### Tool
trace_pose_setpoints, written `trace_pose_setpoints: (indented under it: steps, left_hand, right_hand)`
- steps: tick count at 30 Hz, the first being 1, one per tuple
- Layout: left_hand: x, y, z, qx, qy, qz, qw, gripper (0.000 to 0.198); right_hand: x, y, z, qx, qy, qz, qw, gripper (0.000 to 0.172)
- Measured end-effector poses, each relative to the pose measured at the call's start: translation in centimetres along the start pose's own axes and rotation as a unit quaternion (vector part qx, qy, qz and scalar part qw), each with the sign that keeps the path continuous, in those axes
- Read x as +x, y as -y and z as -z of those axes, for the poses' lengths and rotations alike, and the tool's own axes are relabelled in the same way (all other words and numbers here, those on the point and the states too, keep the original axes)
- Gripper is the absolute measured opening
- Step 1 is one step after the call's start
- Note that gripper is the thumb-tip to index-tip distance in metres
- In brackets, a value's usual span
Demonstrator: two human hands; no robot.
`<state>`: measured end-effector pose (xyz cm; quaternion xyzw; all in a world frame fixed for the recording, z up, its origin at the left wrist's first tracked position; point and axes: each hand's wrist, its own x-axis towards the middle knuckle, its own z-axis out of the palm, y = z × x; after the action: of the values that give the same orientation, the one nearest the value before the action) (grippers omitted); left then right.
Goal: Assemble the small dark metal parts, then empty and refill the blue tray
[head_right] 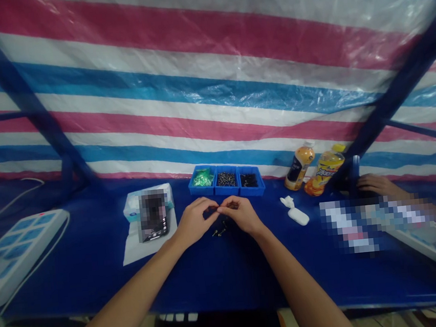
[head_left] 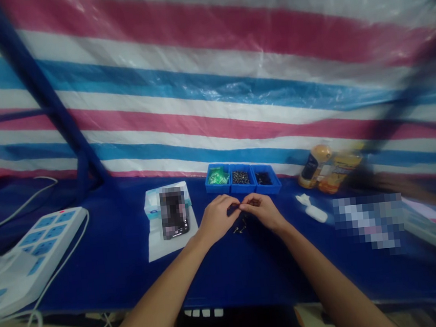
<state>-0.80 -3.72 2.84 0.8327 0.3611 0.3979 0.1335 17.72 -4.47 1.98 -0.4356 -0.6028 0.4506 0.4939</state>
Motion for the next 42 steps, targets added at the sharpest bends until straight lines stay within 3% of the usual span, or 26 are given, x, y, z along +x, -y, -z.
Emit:
trace_pose_setpoints:
  steps: [12,24,31,42]
  left_hand:
    - [0.08,0.41,-0.21,-0.061,0.005,-0.006,0.998,0.006]
    - [0.16,-0.17,-0.06,-0.095,-0.002,0.006,0.995,0.013]
    - [0.32,-0.32,0.11,-0.116,-0.021,0.003,0.993,0.011]
    - [0.34,-0.43,0.19,-0.128,-0.039,0.077,0.988,0.019]
  right_hand:
    - [-0.23,0.28,-0.09,0.036,0.014,-0.035,0.999,0.032]
    - [-0.15,0.16,0.22,0.043,0.030,-0.024,0.998,0.026]
    - [-0.18,0.26,0.10,0.025,0.041,-0.034,0.998,0.036]
    - [-0.04,-0.10,0.29,0.028,0.033,-0.038,0.998,0.029]
